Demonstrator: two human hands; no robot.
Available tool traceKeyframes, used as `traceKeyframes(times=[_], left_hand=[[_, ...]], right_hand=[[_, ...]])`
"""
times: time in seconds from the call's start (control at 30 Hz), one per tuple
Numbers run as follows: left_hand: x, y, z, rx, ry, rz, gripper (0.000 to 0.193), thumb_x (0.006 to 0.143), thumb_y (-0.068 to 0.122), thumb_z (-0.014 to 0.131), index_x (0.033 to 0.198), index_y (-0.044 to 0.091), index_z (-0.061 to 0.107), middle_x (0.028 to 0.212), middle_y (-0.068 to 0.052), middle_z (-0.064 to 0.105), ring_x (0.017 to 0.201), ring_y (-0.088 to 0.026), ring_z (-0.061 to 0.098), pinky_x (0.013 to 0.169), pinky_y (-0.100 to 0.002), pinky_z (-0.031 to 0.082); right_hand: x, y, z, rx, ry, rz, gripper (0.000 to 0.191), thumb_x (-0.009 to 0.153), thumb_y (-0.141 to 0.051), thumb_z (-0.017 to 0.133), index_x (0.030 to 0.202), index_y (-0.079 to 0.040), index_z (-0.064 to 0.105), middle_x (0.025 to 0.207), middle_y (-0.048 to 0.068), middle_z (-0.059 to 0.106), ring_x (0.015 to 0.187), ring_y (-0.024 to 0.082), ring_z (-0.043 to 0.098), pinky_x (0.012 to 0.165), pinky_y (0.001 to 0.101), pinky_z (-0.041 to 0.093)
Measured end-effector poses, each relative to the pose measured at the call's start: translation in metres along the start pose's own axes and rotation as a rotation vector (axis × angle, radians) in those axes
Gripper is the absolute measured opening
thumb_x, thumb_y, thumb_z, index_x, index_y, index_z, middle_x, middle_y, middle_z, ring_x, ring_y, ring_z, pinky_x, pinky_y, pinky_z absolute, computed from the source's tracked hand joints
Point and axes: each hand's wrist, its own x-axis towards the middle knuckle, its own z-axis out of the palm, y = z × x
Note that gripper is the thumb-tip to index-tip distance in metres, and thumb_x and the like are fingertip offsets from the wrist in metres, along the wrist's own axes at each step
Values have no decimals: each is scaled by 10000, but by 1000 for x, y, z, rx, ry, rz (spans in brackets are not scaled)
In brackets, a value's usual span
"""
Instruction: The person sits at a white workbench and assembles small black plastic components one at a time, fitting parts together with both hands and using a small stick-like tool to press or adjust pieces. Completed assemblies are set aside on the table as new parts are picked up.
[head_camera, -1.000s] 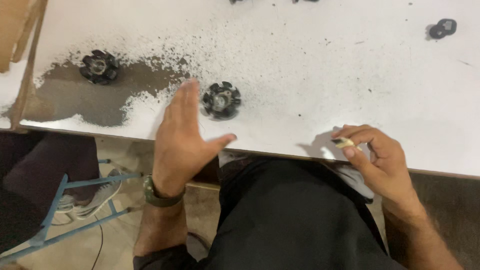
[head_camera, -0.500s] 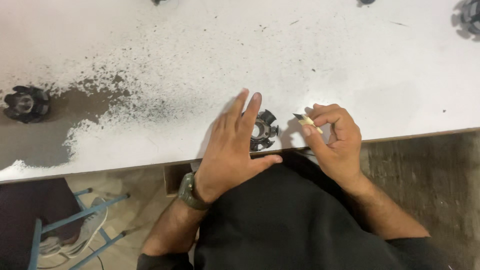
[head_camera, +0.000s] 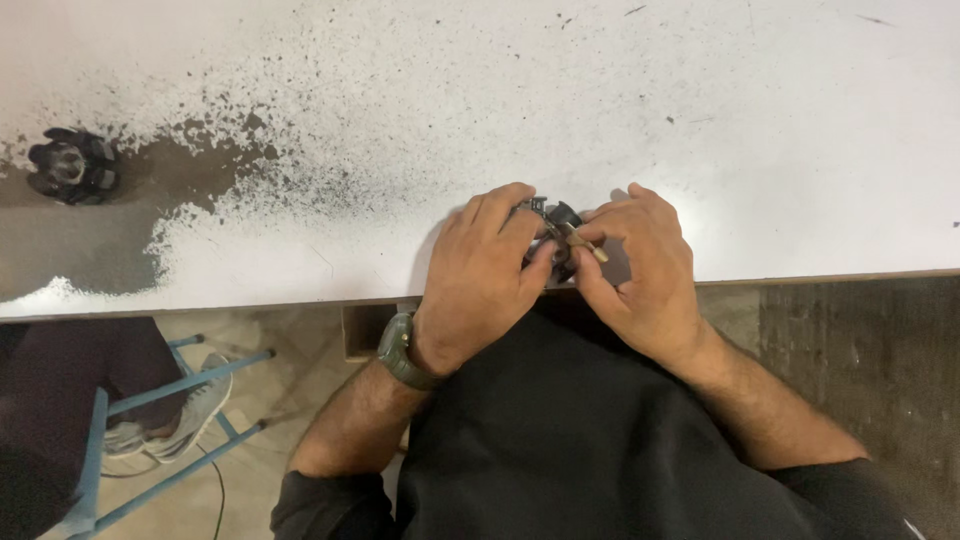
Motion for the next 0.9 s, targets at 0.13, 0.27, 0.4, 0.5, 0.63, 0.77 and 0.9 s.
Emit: traceKeyframes(times=[0.13,0.27,0.4,0.5,0.63,0.77,0.9], left_hand=[[-9,-7,8,-27,85,-19,185,916,133,754,1075,71,686,1322,-99,648,1150,-290,652,967,-437,497],[-13,-10,12,-78,159,-36,184,914,115,768,1084,81,705,1339,-85,639,1157,-284,645,988,-424,502],[-15,-12,13,-125,196,-56,186,892,86,779,1058,78,695,1361,-90,623,1194,-290,625,1014,-417,506],[-15,-13,11,-115,169,-51,186,863,82,776,1026,79,687,1347,-93,610,1248,-307,591,1054,-438,483],[-15,-10,10,-121,110,-50,196,838,111,785,998,82,676,1345,-112,598,1281,-318,554,1065,-470,431],[-14,-5,16,-119,143,-95,173,862,123,781,991,95,670,1349,-83,611,1273,-294,557,1063,-471,430],[-13,-6,26,-53,168,-100,152,865,90,756,934,69,622,1332,-83,615,1252,-285,564,1055,-482,421]], right_hand=[[4,-4,4,-127,-10,-69,267,857,-10,782,1073,-80,641,1042,79,685,1062,291,668,1189,551,426],[6,-7,7,-201,-27,-94,264,846,-16,804,1056,-87,661,1026,78,678,1082,307,669,1179,540,426],[9,-9,7,-213,-38,-111,251,858,-19,810,1051,-86,664,998,70,676,1048,289,679,1185,536,437],[12,-12,5,-198,-60,-102,235,869,-19,802,1049,-83,665,972,62,683,985,273,680,1184,538,456],[17,-17,1,-186,-87,-74,208,884,-23,790,1043,-87,672,941,46,686,931,275,679,1160,528,496],[22,-19,-3,-142,-144,-17,177,891,-28,789,1020,-89,684,866,41,653,830,242,660,1121,503,543],[21,-19,-4,-132,-150,-24,173,904,-30,778,1040,-80,685,895,48,674,840,228,676,1104,495,555]])
